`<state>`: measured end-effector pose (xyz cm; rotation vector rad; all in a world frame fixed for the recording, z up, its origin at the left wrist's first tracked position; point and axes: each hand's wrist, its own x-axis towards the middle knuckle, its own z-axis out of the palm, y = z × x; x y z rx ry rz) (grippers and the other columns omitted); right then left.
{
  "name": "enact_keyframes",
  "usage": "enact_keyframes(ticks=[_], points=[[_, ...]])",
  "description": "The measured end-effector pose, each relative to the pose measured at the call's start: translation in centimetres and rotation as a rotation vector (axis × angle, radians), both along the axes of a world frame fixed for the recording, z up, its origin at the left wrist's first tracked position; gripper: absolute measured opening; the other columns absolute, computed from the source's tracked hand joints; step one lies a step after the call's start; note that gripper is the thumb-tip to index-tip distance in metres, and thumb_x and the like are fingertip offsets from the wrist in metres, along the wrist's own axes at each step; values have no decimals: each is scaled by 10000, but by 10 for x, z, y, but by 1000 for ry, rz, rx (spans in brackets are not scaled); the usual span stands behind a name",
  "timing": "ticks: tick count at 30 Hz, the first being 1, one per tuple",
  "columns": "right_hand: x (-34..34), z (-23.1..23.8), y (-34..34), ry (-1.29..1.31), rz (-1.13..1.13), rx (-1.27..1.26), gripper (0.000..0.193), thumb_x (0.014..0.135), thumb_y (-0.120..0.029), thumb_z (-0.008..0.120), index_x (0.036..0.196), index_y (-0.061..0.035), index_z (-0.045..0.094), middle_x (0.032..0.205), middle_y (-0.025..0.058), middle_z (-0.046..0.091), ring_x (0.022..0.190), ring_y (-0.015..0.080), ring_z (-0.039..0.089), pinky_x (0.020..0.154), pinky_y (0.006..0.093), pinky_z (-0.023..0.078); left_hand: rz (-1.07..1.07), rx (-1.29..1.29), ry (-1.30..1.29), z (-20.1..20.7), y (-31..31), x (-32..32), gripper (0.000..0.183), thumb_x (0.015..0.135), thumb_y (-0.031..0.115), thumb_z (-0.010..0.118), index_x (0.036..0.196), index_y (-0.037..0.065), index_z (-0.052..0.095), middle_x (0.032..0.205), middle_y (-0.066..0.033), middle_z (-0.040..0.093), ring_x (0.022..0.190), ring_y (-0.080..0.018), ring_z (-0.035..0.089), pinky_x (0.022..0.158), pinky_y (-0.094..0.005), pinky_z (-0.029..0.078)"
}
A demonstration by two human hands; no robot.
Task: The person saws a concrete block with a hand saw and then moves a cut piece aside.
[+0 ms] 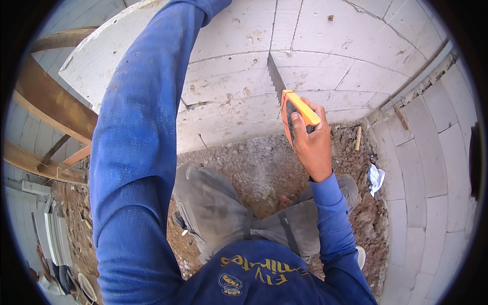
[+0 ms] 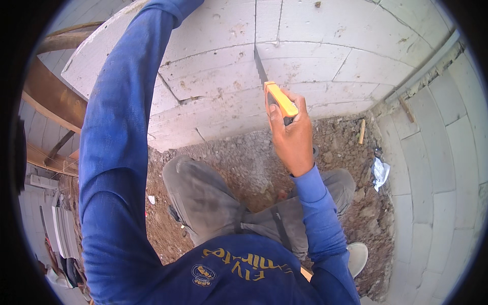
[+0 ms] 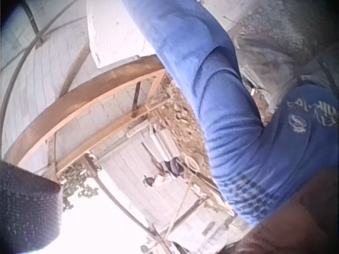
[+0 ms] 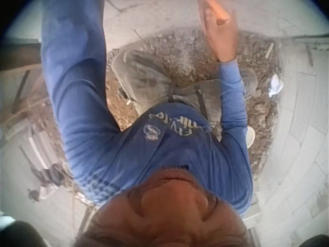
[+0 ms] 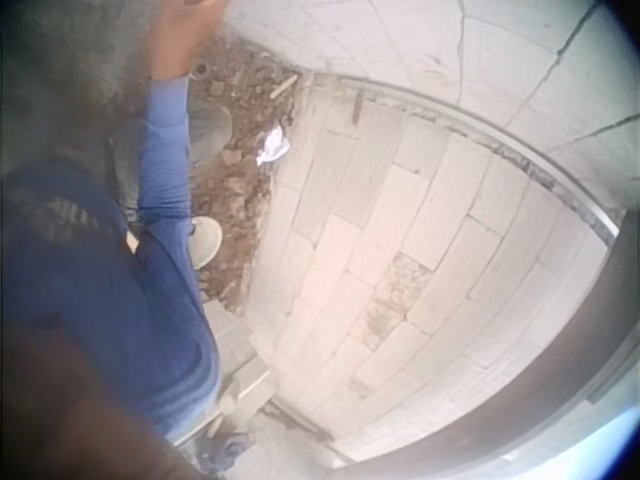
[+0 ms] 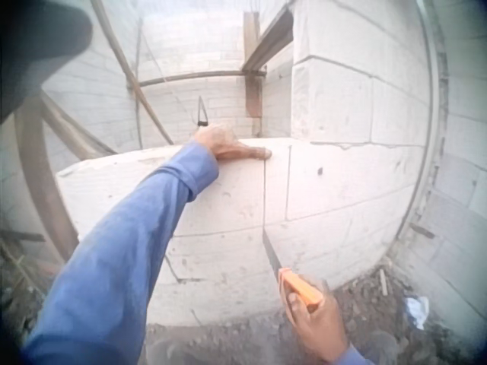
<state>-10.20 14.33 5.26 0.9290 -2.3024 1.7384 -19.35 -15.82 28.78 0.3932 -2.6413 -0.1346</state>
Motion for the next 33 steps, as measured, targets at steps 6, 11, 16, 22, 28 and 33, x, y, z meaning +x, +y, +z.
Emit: enact_keyframes(ticks=[6, 11, 16, 22, 28, 33], points=[[117, -21, 105, -180, -75, 118, 372, 1015, -142, 621, 1327, 45, 546, 1294, 169, 625, 1179, 233, 626, 1020, 366, 479, 58, 0, 15, -3, -15, 16, 1140, 541, 914, 714, 1132, -61, 741, 1213, -278, 702, 1172, -401, 667, 1017, -439, 496], [66, 3, 63, -58, -19, 68, 360, 1016, -154, 615, 1305, 54, 562, 1260, 157, 636, 1135, 204, 627, 980, 341, 491, 56, -14, 31, -2, -13, 11, 1130, 520, 909, 730, 1149, -31, 746, 1214, -263, 707, 1179, -392, 668, 1051, -452, 467], [-17, 39, -19, -174, 53, 54, 373, 1021, -209, 611, 1288, 50, 573, 1066, 169, 700, 990, 199, 656, 872, 336, 517, 5, 7, 19, -12, 3, -7, 1123, 500, 903, 747, 1166, -1, 751, 1215, -247, 712, 1185, -382, 670, 1086, -465, 439], [91, 13, 90, -251, -27, 140, 418, 1015, -202, 634, 1345, 41, 547, 1288, 153, 627, 1163, 202, 619, 994, 348, 481, 31, 8, 35, -14, -14, 6, 1117, 475, 896, 766, 1186, 35, 758, 1217, -228, 718, 1193, -371, 672, 1127, -481, 405], [28, 19, 44, -168, 6, 111, 397, 1040, -225, 596, 1357, 6, 537, 1009, 77, 634, 704, 87, 532, 618, 253, 429, 46, 65, 147, -16, -2, -9, 1115, 450, 890, 785, 1207, 71, 764, 1218, -209, 725, 1202, -360, 674, 1169, -496, 371], [0, 46, -30, -303, 112, 6, 350, 1056, -203, 561, 1365, -42, 530, 809, 37, 614, 442, 31, 419, 373, 224, 323, 68, 20, 21, -21, -17, 2, 1212, 361, 940, 757, 1229, 95, 760, 1267, -198, 708, 1263, -357, 635, 1248, -594, 156]])
